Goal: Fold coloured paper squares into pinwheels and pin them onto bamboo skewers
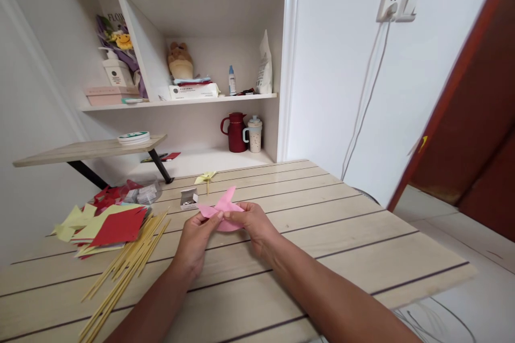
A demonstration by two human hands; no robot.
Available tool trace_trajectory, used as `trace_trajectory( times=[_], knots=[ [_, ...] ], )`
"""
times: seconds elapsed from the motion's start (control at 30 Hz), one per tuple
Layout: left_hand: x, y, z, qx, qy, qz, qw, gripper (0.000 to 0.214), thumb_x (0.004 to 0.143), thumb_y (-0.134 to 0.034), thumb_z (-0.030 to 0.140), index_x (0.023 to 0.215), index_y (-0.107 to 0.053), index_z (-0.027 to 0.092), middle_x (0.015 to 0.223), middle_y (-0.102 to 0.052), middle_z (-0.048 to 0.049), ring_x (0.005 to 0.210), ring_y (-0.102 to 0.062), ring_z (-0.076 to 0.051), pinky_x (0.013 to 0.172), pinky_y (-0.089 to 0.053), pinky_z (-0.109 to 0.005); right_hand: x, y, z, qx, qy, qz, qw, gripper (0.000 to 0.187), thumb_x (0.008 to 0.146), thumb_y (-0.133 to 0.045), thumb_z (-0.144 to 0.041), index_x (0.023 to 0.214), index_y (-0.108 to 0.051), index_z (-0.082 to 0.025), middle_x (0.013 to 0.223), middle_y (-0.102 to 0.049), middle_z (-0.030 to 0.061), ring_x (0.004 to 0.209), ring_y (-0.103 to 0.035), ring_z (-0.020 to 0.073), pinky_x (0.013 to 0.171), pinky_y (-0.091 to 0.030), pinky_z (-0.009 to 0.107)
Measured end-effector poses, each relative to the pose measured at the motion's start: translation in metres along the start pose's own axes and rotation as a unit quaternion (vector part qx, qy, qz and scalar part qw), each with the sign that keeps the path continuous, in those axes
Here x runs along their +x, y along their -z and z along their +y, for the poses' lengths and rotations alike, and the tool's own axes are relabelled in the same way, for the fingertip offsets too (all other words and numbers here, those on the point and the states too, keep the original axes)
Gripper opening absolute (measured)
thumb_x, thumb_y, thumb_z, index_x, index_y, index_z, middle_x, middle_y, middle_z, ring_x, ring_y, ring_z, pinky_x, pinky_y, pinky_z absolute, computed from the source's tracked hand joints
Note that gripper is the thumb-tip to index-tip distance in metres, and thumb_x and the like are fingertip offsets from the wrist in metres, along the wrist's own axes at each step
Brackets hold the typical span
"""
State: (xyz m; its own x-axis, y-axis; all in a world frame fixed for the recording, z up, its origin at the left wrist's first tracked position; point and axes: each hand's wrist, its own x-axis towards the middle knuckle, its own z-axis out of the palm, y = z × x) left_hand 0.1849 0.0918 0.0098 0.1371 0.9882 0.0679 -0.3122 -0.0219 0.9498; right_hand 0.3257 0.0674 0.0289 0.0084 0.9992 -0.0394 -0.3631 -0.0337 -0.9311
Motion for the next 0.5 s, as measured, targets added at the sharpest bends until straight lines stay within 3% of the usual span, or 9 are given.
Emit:
trace_trajectory(
  times=[0.13,0.3,0.37,0.5],
  knots=[
    [0.002,0.003,0.003,-0.02,0.019,0.038,0.999,0.039,0.059,-0.088,0.035,0.088,-0.078,0.011,0.082,-0.077,-0.0097,0.076,-0.068,-0.019,0.076,-0.05,-0.03,0.001,0.002,0.001,-0.032,0.033,-0.01,0.999,0.031,0.065,-0.084,-0.038,0.082,-0.071,-0.016,0.078,-0.07,0.0036,0.074,-0.06,0.0165,0.076,-0.043,0.03],
    [0.006,0.011,0.014,-0.105,0.031,0.106,0.988,0.03,0.056,-0.09,0.03,0.074,-0.075,0.011,0.069,-0.073,-0.0052,0.062,-0.062,-0.012,0.065,-0.048,-0.024,0.003,0.01,0.003,-0.136,0.119,0.049,0.982,0.04,0.081,-0.07,-0.048,0.112,-0.065,-0.023,0.096,-0.068,0.0055,0.097,-0.062,0.0228,0.089,-0.046,0.037],
    [0.007,0.014,0.018,-0.143,0.035,0.123,0.981,0.03,0.054,-0.091,0.028,0.072,-0.074,0.011,0.068,-0.072,-0.0038,0.06,-0.061,-0.01,0.064,-0.048,-0.023,0.004,0.012,0.006,-0.221,0.195,0.057,0.954,0.039,0.083,-0.068,-0.043,0.116,-0.063,-0.024,0.099,-0.064,0.0053,0.095,-0.061,0.023,0.088,-0.047,0.039],
    [0.006,0.014,0.023,-0.204,0.036,0.123,0.97,0.031,0.051,-0.092,0.025,0.069,-0.072,0.012,0.069,-0.072,-0.0035,0.062,-0.062,-0.01,0.065,-0.05,-0.023,0.0,0.007,0.011,-0.394,0.359,0.055,0.844,0.031,0.086,-0.063,-0.027,0.117,-0.066,-0.026,0.089,-0.054,0.0033,0.078,-0.055,0.0196,0.077,-0.049,0.037]
  ],
)
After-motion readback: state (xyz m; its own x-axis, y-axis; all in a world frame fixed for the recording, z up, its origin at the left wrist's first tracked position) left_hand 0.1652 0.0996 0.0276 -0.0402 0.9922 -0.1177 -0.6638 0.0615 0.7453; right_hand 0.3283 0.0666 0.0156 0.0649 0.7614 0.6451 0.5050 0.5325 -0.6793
